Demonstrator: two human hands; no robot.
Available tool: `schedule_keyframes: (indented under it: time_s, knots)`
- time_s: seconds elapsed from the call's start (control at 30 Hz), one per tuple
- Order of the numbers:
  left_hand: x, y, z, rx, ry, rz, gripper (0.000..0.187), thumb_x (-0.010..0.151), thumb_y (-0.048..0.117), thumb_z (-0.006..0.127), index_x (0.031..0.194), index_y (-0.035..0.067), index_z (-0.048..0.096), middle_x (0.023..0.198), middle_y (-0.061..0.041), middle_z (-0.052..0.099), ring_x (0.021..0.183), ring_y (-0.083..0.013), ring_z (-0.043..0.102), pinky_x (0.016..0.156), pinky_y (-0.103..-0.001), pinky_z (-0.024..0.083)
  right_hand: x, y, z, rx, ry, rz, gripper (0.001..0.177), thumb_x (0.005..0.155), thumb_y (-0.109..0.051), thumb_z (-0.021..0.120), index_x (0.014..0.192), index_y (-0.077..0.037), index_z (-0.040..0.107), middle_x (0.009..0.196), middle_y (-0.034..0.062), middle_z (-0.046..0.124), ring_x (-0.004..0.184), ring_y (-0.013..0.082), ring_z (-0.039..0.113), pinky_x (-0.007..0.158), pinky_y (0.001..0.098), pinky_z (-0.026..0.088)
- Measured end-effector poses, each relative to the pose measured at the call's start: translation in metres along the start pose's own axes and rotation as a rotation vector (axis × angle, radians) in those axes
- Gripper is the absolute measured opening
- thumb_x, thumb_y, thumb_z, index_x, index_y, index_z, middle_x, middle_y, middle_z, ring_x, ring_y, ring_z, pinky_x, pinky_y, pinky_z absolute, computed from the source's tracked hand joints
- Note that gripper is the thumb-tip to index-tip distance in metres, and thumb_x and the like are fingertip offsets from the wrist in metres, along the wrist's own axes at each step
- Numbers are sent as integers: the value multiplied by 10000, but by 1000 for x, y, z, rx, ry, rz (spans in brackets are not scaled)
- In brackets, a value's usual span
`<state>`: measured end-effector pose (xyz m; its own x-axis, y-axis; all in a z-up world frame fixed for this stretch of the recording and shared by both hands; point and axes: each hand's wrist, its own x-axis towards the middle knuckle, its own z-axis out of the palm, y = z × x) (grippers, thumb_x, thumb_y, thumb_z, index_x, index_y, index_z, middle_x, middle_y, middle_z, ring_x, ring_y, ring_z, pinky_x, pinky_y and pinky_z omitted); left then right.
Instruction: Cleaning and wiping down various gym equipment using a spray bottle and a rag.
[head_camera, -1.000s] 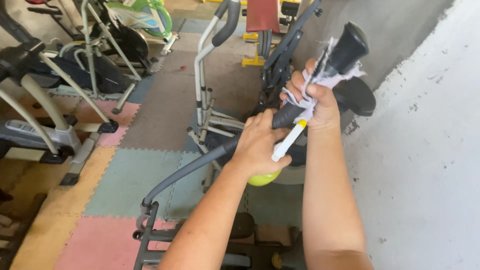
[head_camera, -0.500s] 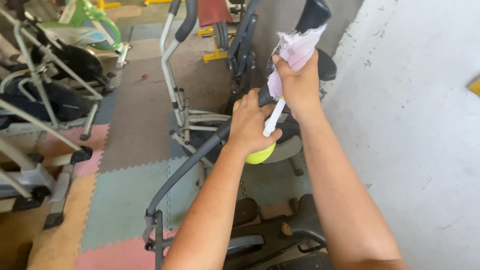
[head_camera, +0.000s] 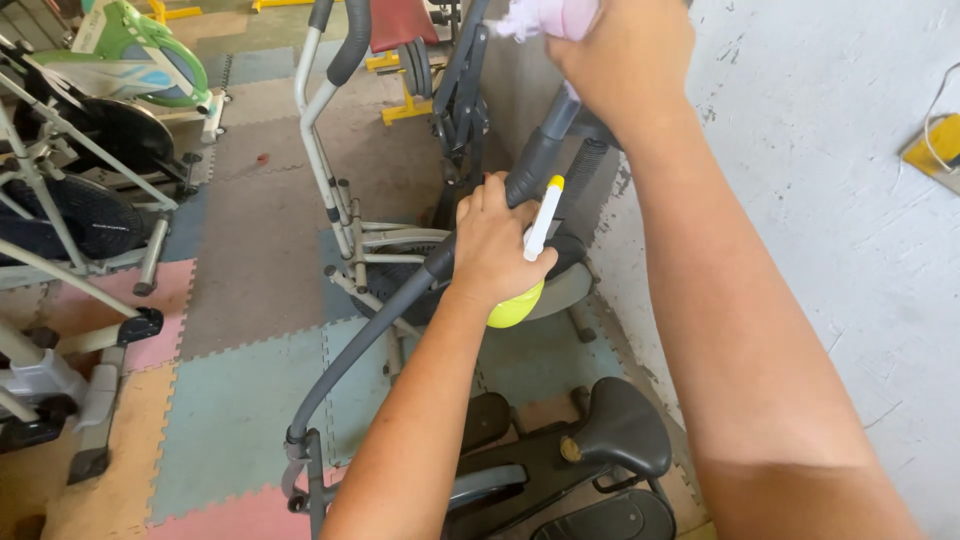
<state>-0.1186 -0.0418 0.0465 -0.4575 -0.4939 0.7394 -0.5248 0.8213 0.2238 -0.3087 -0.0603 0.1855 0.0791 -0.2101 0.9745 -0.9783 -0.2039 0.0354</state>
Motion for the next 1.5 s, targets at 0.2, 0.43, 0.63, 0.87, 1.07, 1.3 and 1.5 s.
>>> schedule_keyframes:
  time_s: [0.2, 0.43, 0.63, 0.87, 1.07, 1.3, 1.5]
  knots:
    - [-2, -1, 0, -2, -28, 2, 499, 637, 362, 817, 1079, 135, 774, 1312, -224, 503, 1200, -405, 483, 1034, -493, 371, 24, 27, -16, 471, -276, 70, 294, 840, -23, 806, 1122, -30, 726, 987, 104, 752, 854, 218, 762, 740, 344, 606]
    - [0, 0, -2, 20, -37, -34, 451, 601, 337, 838, 1016, 169, 789, 1291, -225, 497, 1199, -414, 480, 1023, -487, 371, 37, 42, -14, 1058, -509, 382, 341, 791, 58, 752, 1101, -64, 682, 986, 36, 720, 889, 182, 719, 781, 335, 613]
    - [3, 5, -6, 19, -48, -97, 450, 586, 305, 847, 1012, 173, 794, 1293, -196, 504, 1169, -399, 505, 1015, -477, 395, 15, 48, 11, 1708, -614, 407, 489, 790, 81, 758, 1227, -65, 594, 1074, 134, 705, 960, 251, 745, 880, 387, 627]
    - [3, 4, -2, 19, -6, -101, 498, 560, 302, 848, 1032, 149, 796, 1289, -196, 518, 1164, -408, 514, 1027, -473, 399, -42, 18, 59, 2010, -127, 644, 535, 881, -103, 845, 1322, 45, 581, 1182, 144, 683, 1025, 274, 715, 916, 431, 625]
    - [1, 1, -4, -19, -21, -68, 460, 560, 295, 848, 999, 171, 794, 1318, -200, 516, 1196, -414, 511, 1044, -476, 395, -74, -16, 51, 1753, -45, 833, 383, 902, -192, 805, 1187, -6, 628, 1032, 94, 679, 875, 220, 708, 790, 430, 665]
    - [-3, -5, -9, -95, -74, -47, 371, 597, 247, 844, 959, 192, 783, 1473, -256, 413, 1311, -478, 409, 1097, -505, 350, -108, -5, -1, 915, -42, 541, 200, 983, -125, 776, 1087, 15, 679, 953, 25, 734, 896, 105, 642, 828, 288, 566]
    - [-31, 7, -32, -141, 11, 199, 306, 689, 160, 842, 967, 103, 727, 1663, -265, 237, 1540, -540, 190, 1262, -608, 195, -268, 12, -64, 1008, -325, 1183, 470, 934, -189, 705, 1328, 9, 541, 1094, 66, 701, 967, 160, 682, 841, 314, 577]
